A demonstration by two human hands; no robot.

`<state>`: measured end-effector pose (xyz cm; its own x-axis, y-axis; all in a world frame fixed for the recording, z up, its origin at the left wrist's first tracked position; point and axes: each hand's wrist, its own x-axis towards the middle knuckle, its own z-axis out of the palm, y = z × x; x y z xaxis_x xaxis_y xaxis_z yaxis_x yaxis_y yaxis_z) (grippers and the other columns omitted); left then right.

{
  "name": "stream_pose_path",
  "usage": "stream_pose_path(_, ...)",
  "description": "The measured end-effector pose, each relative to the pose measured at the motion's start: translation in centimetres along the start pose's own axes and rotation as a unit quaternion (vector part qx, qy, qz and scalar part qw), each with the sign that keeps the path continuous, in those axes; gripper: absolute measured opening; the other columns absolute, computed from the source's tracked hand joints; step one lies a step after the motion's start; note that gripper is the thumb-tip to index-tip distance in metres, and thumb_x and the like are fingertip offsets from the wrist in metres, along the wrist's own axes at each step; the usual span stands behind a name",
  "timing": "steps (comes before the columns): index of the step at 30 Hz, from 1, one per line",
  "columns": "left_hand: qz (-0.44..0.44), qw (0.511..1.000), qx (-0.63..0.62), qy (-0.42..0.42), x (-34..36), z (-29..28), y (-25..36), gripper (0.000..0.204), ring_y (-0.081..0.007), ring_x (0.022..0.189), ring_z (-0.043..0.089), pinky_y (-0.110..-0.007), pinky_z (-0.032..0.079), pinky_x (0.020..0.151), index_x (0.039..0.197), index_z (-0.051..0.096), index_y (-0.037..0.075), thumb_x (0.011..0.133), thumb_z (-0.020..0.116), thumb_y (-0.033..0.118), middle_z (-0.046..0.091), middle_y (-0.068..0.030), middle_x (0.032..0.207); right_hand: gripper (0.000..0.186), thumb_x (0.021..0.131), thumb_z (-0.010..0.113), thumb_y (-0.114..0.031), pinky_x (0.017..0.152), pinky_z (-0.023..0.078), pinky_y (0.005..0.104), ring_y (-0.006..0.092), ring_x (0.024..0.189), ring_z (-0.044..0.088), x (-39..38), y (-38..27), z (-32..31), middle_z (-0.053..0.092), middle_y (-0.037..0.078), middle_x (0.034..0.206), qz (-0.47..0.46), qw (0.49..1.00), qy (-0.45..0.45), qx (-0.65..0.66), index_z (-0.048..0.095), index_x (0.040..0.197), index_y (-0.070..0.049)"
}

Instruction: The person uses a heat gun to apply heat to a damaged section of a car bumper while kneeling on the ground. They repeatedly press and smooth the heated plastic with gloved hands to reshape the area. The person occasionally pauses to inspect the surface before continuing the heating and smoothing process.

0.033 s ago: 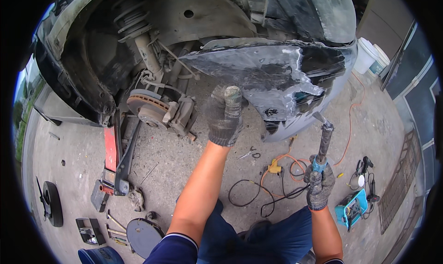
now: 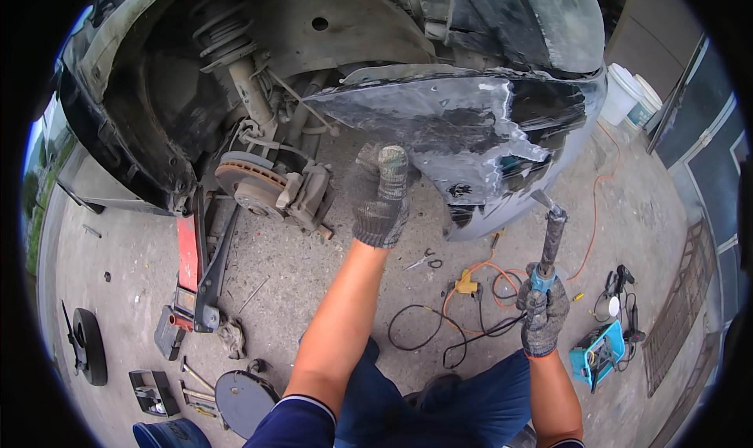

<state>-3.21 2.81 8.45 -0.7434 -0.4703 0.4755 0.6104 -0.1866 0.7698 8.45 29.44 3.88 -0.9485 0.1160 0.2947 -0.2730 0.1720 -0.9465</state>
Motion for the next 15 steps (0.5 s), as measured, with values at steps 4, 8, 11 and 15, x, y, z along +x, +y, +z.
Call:
stream_pose_path(4, -0.042, 0.998, 0.049, 0.007, 0.3, 0.7, 0.8, 0.049, -0.012, 0.075, 0.055, -0.028, 0.045, 0.065, 0.101, 0.059, 0.005, 0.095, 0.046, 0.051, 0.06, -0.0027, 0.086, 0.044, 0.09, 0.059, -0.041, 0.054, 0.039, 0.0234, 0.0075, 0.059, 0.049, -0.3, 0.1, -1.3, 0.054, 0.0, 0.07, -0.019, 0.999, 0.012, -0.038, 0.058, 0.105, 0.0)
stream_pose_path(8, -0.013, 0.997, 0.081, -0.006, -0.1, 0.1, -0.9, 0.042, -0.01, 0.074, 0.053, -0.027, 0.043, 0.065, 0.096, 0.059, 0.003, 0.096, 0.05, 0.044, 0.06, -0.0016, 0.082, 0.04, 0.091, 0.058, -0.038, 0.054, 0.04, 0.0232, 0.0074, 0.06, 0.05, -1.2, -0.3, -3.4, 0.055, 0.0, 0.07, 0.011, 0.999, 0.023, -0.036, 0.06, 0.105, -0.001)
stream_pose_path(11, 0.047, 0.994, 0.089, 0.039, -0.7, 0.1, -2.1, 0.037, -0.0113, 0.087, 0.053, -0.027, 0.043, 0.077, 0.107, 0.057, 0.0, 0.097, 0.053, 0.035, 0.061, -0.0045, 0.095, 0.043, 0.091, 0.059, -0.038, 0.053, 0.04, 0.023, 0.0075, 0.058, 0.049, -2.1, 0.5, -5.8, 0.054, 0.0, 0.069, 0.025, 0.998, 0.054, -0.013, 0.059, 0.109, 0.0)
stream_pose_path(15, 0.104, 0.986, 0.123, 0.044, -0.8, 2.5, 0.8, 0.04, -0.016, 0.101, 0.052, -0.031, 0.04, 0.094, 0.118, 0.054, -0.002, 0.095, 0.056, 0.03, 0.059, -0.0082, 0.112, 0.047, 0.091, 0.059, -0.04, 0.045, 0.034, 0.022, 0.0074, 0.049, 0.045, -3.8, 1.9, -9.9, 0.05, 0.0, 0.064, 0.054, 0.99, 0.118, 0.055, 0.057, 0.112, 0.001)
